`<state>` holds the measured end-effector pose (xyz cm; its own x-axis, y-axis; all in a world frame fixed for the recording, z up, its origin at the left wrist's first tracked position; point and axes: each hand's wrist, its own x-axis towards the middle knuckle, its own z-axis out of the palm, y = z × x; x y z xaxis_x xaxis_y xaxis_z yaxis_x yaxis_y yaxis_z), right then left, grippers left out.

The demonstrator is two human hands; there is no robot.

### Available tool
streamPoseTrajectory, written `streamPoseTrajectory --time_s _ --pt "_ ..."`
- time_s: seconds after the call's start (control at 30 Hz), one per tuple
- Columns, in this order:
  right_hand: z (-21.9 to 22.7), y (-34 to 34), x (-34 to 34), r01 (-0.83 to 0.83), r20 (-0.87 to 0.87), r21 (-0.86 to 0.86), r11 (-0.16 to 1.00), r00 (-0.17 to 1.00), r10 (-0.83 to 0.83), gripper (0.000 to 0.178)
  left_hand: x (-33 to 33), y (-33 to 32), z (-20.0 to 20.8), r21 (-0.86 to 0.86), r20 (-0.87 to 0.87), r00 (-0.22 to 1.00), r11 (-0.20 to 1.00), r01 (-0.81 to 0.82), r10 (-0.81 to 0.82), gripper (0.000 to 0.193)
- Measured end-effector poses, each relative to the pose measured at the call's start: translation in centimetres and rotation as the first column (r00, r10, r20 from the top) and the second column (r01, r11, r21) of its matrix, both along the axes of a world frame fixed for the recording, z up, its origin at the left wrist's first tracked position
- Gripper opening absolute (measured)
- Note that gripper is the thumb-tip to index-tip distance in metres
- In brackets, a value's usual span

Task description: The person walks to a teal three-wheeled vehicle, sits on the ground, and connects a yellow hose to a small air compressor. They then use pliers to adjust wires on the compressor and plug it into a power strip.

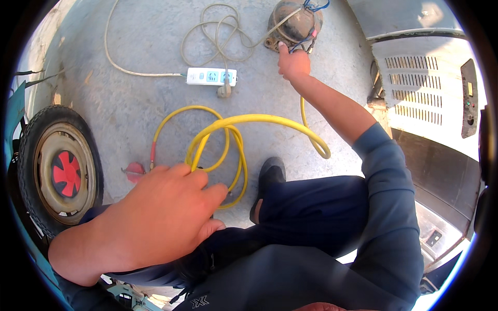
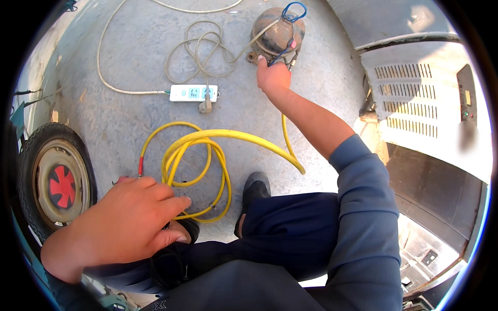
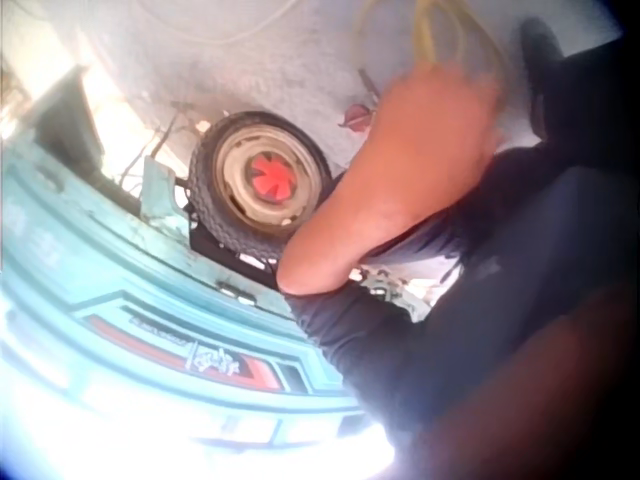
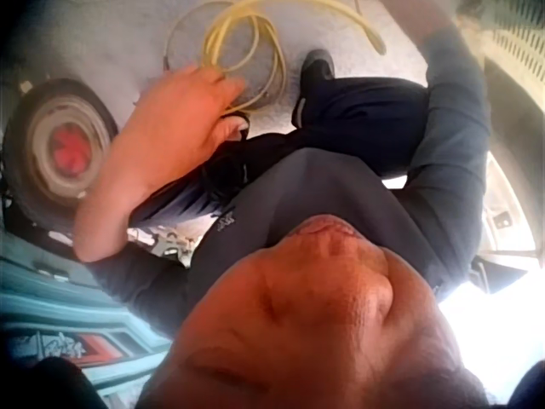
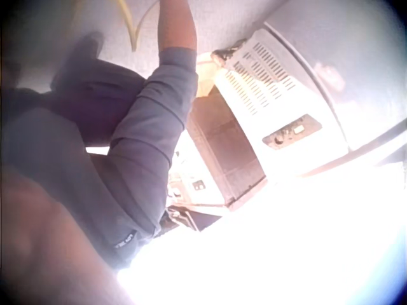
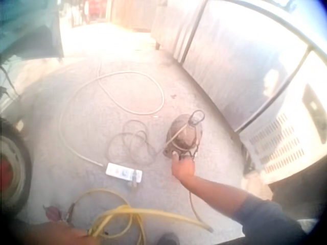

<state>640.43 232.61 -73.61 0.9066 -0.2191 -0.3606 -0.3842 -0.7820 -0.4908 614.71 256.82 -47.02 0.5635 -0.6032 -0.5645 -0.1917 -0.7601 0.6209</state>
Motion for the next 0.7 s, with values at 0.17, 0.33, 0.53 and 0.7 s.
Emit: streamPoseTrajectory --time_s 0.17,0.33,0.53,0.7 --pt "1.0 -0.3 1.1 0.036 -0.146 0.172 0.984 0.989 -0.011 0.054 -0.2 -0.5 0.2 0.029 -0.01 1.0 1.0 0.011 -0.01 0.045" --pt "0.4 -1.0 2.3 0.088 -0.204 0.209 0.974 0.978 -0.044 0.051 -0.3 -0.7 0.1 0.016 -0.008 1.0 1.0 -0.007 0.007 0.046" --pt "0.3 -0.9 2.7 0.16 -0.263 0.23 0.96 0.96 -0.097 0.049 -0.2 -0.6 -0.1 0.031 -0.025 1.0 0.999 0.013 -0.012 0.046" --pt "0.7 -1.2 3.0 0.165 -0.246 0.235 0.958 0.964 -0.106 0.045 -0.2 -0.5 -0.2 0.026 -0.027 1.0 1.0 0.013 -0.012 0.047"
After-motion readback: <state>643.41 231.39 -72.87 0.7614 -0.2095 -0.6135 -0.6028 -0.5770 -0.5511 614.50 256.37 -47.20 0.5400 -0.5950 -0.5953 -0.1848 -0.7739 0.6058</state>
